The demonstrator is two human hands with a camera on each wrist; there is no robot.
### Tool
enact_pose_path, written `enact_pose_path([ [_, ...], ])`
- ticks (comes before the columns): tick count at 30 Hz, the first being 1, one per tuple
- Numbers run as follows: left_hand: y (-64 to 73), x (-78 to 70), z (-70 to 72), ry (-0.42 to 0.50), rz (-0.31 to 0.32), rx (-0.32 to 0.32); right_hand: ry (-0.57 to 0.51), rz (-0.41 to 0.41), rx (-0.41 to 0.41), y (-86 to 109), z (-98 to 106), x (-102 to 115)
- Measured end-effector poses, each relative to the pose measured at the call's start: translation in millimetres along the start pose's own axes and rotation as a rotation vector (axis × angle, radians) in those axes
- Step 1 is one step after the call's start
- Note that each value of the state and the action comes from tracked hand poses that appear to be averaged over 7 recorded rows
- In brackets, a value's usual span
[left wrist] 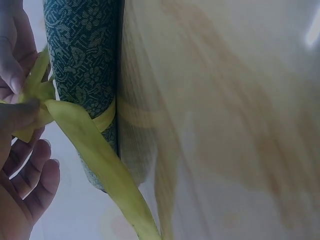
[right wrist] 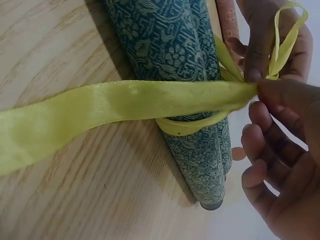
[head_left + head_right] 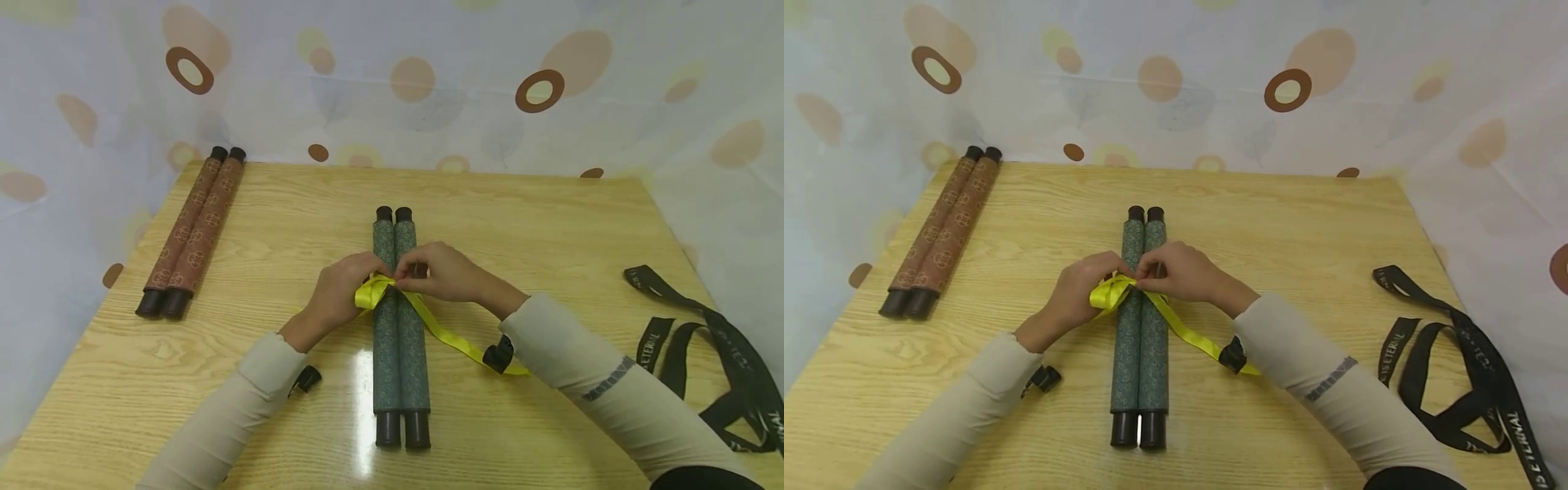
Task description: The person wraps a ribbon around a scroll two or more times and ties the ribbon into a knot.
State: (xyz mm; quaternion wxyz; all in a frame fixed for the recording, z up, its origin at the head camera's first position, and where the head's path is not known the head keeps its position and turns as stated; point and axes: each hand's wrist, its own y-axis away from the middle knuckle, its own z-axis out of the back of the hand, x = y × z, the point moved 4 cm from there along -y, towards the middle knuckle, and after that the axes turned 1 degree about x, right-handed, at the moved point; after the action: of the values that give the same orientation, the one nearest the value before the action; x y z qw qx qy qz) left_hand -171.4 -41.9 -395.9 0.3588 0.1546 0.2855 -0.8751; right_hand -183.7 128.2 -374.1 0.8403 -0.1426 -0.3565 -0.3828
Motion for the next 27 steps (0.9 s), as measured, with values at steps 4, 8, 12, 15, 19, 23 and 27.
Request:
enact_pose_path([
  [4, 0.1, 0.2, -1.1, -0.016, 0.017, 0.003, -0.094, 0.018, 0.016, 1.6, -0.7, -2.6],
  [8, -0.4, -2.4, -0.8, -0.022, 0.032, -0.011, -0.199, -0.011, 0.064, 1.5, -2.8, -6.8],
  [12, -1.4, -5.6, -0.6, -0.013, 0.047, -0.024, -0.318, -0.098, 0.095, -0.5, -5.4, -11.2],
  [15, -2.2, -5.9, -1.7, -0.002, 0.06, -0.02, -0.342, -0.153, 0.093, -1.5, -7.3, -14.3],
  [19, -2.9, -4.4, -3.9, 0.014, 0.096, -0.016, -0.294, -0.164, 0.07, -2.4, -10.1, -12.9],
  [23, -3.4, -4.2, -4.5, 0.019, 0.118, -0.009, -0.224, -0.133, 0.016, -2.1, -11.4, -10.0],
  [27, -3.4, -2.5, -1.5, 0.085, 0.116, -0.008, -0.15, -0.111, -0.035, 0.2, -8.6, -10.8],
])
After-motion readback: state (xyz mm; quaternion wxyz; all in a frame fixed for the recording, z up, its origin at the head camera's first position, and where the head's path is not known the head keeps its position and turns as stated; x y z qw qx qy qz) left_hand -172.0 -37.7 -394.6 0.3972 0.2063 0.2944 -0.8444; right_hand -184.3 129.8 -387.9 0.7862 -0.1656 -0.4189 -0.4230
